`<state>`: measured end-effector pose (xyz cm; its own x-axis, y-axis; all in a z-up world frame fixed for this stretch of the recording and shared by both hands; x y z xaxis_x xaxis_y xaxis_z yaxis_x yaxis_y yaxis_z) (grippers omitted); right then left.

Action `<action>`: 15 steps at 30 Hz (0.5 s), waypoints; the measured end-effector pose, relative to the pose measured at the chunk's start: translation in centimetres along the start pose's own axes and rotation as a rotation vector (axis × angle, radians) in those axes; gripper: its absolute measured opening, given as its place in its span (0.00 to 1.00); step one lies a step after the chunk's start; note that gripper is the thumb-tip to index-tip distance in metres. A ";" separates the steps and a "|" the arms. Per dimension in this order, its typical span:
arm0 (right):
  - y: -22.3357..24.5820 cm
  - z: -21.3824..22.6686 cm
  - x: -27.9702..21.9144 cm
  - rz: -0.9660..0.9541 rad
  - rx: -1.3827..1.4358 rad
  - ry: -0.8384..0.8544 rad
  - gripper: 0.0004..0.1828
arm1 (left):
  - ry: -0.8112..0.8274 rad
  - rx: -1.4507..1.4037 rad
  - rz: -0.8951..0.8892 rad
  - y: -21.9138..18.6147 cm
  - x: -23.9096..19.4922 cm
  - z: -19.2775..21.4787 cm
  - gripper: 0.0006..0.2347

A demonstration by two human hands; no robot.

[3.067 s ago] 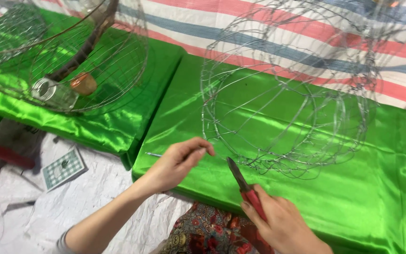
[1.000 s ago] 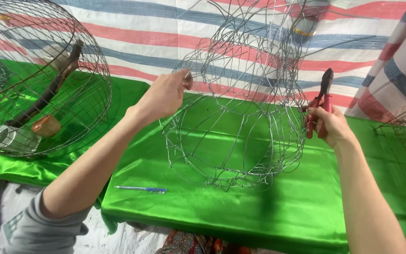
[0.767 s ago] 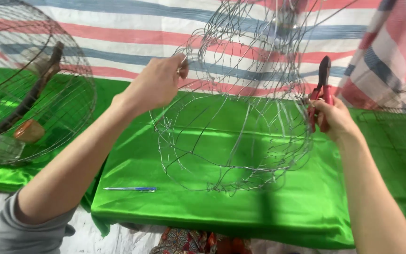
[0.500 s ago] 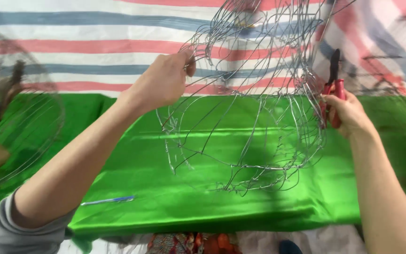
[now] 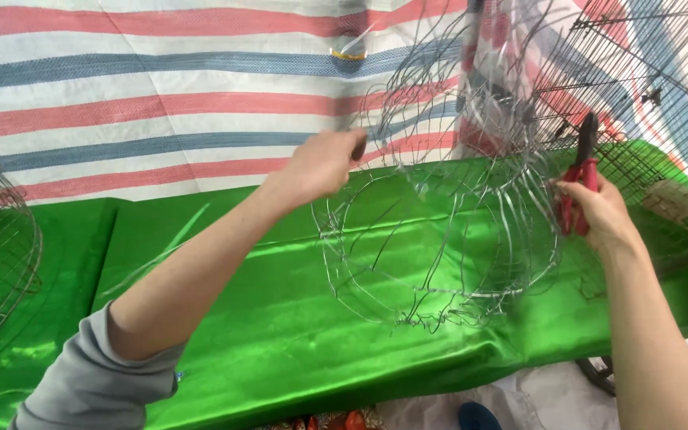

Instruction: The person uses red-handled pliers to twist and secure wire around a large wire frame, repositioning and rotating the frame on the table between fastening points. They pull wire taut by hand, cut and crimp it with the pliers, and press the twisted ends down along the frame.

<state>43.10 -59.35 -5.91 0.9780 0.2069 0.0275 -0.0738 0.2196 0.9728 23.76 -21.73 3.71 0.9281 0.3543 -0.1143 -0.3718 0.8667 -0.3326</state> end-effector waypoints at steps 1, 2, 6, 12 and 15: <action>0.1 -0.1 -0.2 -0.001 0.001 0.000 0.13 | 0.001 0.001 0.000 0.0 -0.2 0.0 0.16; 0.3 -0.2 -0.4 -0.007 0.010 0.002 0.12 | -0.002 0.019 0.003 0.0 -0.4 -0.1 0.16; -0.2 0.0 -0.3 0.014 -0.007 0.033 0.11 | -0.024 0.028 -0.026 0.7 -0.3 -0.9 0.12; 0.6 0.5 -1.8 0.141 -0.271 0.056 0.15 | -0.159 0.093 -0.048 2.2 -1.6 -0.7 0.11; -2.8 4.3 -0.6 0.319 -0.509 -0.050 0.15 | -0.218 0.106 0.021 3.1 -5.5 1.9 0.13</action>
<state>43.55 -64.15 -7.63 0.8991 0.2958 0.3228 -0.4376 0.5856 0.6823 17.51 -20.35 5.07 0.8985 0.4301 0.0881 -0.4016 0.8863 -0.2307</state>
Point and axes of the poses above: each hand's wrist, its own x-axis towards the middle knuckle, its own z-axis out of the back of the hand, y = z × x, the point moved 2 cm from there along x, towards the middle knuckle, and after that the axes turned 15 degrees about z, right-handed, at the moved point
